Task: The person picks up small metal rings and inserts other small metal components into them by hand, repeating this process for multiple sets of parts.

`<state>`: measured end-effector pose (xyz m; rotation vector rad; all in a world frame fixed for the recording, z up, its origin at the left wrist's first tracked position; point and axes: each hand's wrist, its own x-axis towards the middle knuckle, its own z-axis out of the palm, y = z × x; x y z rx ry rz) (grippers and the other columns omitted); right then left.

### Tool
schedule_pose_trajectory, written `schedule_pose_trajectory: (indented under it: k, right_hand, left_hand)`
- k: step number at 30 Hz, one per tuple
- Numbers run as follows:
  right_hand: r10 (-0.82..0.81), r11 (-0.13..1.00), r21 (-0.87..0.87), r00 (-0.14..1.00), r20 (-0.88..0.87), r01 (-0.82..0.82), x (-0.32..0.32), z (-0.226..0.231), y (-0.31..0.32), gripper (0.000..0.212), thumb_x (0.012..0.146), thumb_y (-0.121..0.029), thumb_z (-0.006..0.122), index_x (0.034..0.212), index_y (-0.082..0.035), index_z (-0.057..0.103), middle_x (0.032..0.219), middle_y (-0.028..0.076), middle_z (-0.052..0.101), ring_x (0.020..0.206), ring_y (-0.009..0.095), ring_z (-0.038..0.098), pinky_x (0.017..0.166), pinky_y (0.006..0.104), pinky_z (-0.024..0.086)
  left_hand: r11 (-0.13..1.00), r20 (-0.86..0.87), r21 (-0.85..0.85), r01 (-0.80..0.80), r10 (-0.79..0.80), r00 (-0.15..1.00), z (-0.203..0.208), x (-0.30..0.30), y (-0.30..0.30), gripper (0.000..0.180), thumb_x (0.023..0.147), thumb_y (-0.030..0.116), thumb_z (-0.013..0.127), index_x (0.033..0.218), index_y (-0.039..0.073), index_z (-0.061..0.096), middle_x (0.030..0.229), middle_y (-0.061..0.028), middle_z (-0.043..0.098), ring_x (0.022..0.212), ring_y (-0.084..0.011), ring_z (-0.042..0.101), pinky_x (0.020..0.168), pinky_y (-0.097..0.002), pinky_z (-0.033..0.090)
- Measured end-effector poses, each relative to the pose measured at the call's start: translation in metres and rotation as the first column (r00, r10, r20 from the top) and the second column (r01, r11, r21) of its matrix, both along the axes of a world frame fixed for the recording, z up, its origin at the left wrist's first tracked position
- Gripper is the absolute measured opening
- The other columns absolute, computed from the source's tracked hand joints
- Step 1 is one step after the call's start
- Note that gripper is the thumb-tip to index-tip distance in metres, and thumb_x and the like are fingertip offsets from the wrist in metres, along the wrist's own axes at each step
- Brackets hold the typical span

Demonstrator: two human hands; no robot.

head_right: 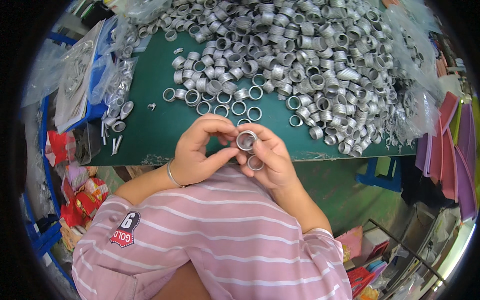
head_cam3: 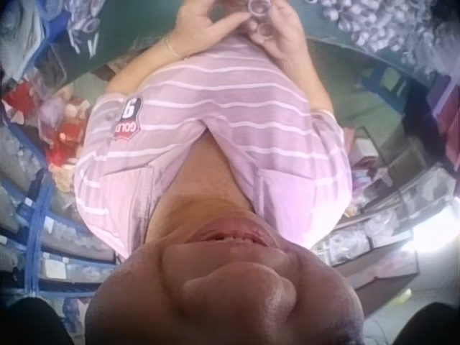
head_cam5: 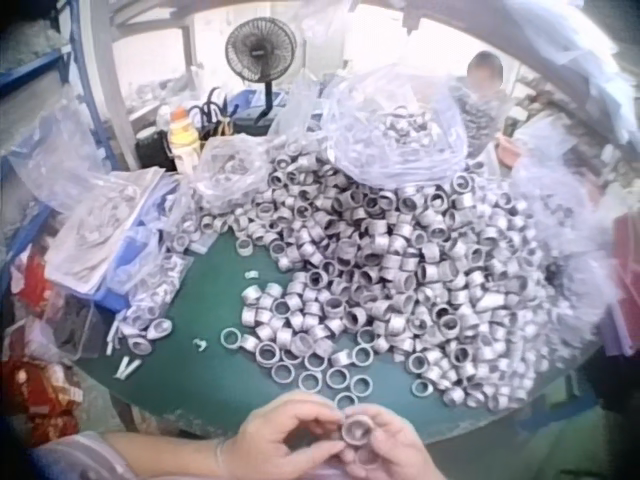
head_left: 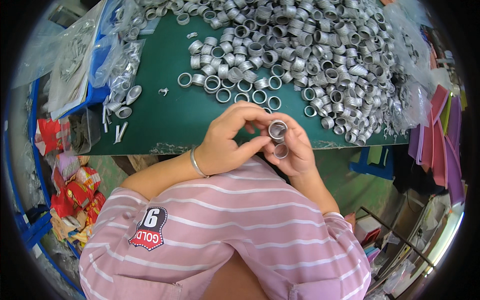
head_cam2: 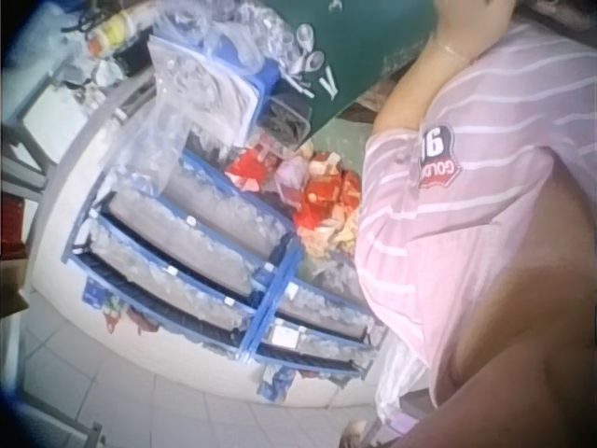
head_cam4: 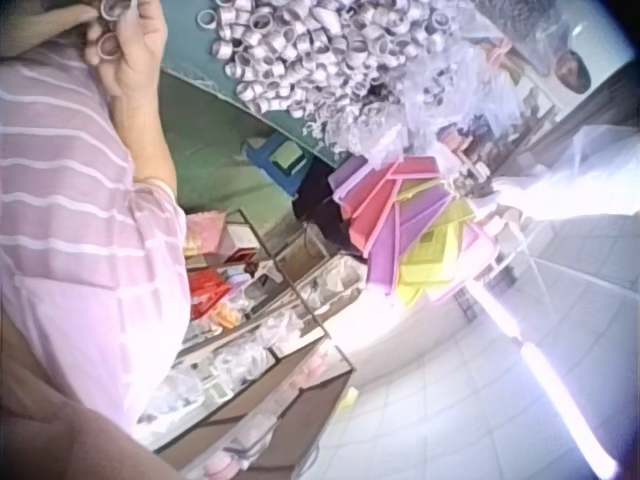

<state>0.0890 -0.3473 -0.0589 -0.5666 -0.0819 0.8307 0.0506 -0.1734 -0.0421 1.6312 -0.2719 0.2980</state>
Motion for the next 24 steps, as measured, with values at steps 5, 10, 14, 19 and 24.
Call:
schedule_pose_trajectory:
  k: [5,10,14,19,24]
  right_hand:
    - [0.059,0.974,0.225,0.966,-0.25,-0.001,0.007,0.0,-0.006,0.041,0.091,-0.029,0.05,0.124,-0.006,0.042,0.105,0.015,0.055,0.078,0.02,0.055,0.049,0.0249,0.044]
    - [-0.237,0.971,0.005,0.967,-0.091,0.239,0.07,0.024,-0.049,0.032,0.09,-0.033,0.051,0.115,-0.014,0.048,0.096,0.01,0.056,0.073,0.017,0.054,0.046,0.0222,0.042]
    - [-0.626,0.76,-0.091,0.763,0.162,0.643,0.175,0.107,-0.112,0.022,0.09,-0.03,0.052,0.102,-0.011,0.05,0.088,0.007,0.058,0.064,0.011,0.054,0.04,0.0186,0.039]
    - [-0.733,0.568,-0.224,0.611,0.299,0.792,0.294,0.167,-0.174,0.04,0.094,-0.02,0.039,0.122,0.008,0.034,0.122,0.024,0.042,0.116,0.038,0.039,0.098,0.0541,0.033]
    - [-0.64,0.499,-0.268,0.559,0.527,0.824,0.345,0.136,-0.217,0.036,0.092,-0.013,0.035,0.121,0.008,0.039,0.126,0.016,0.047,0.117,0.025,0.042,0.102,0.042,0.028]
  left_hand:
    - [0.983,-0.152,-0.173,-0.064,0.037,0.988,-0.005,-0.006,-0.001,0.035,0.078,-0.009,0.057,0.11,0.001,0.048,0.101,-0.0077,0.051,0.092,-0.0142,0.053,0.081,-0.0274,0.044]
    - [0.935,-0.284,-0.331,-0.129,0.031,0.958,-0.005,-0.003,-0.001,0.033,0.081,-0.008,0.054,0.112,0.001,0.046,0.098,-0.0061,0.052,0.091,-0.0117,0.051,0.081,-0.0235,0.042]
    - [0.932,-0.27,-0.312,-0.183,0.097,0.958,-0.003,-0.002,0.002,0.031,0.081,-0.006,0.055,0.11,0.001,0.046,0.095,-0.0055,0.053,0.079,-0.0084,0.05,0.067,-0.0199,0.042]
    - [0.909,-0.325,-0.37,-0.192,0.067,0.944,-0.001,0.0,0.001,0.03,0.081,-0.007,0.055,0.11,0.0,0.047,0.096,-0.0062,0.054,0.088,-0.0108,0.052,0.079,-0.0229,0.043]
    - [0.902,-0.34,-0.352,-0.249,0.124,0.932,0.002,0.0,0.003,0.028,0.083,-0.004,0.056,0.109,0.0,0.049,0.097,-0.0049,0.054,0.091,-0.0109,0.053,0.081,-0.0239,0.044]
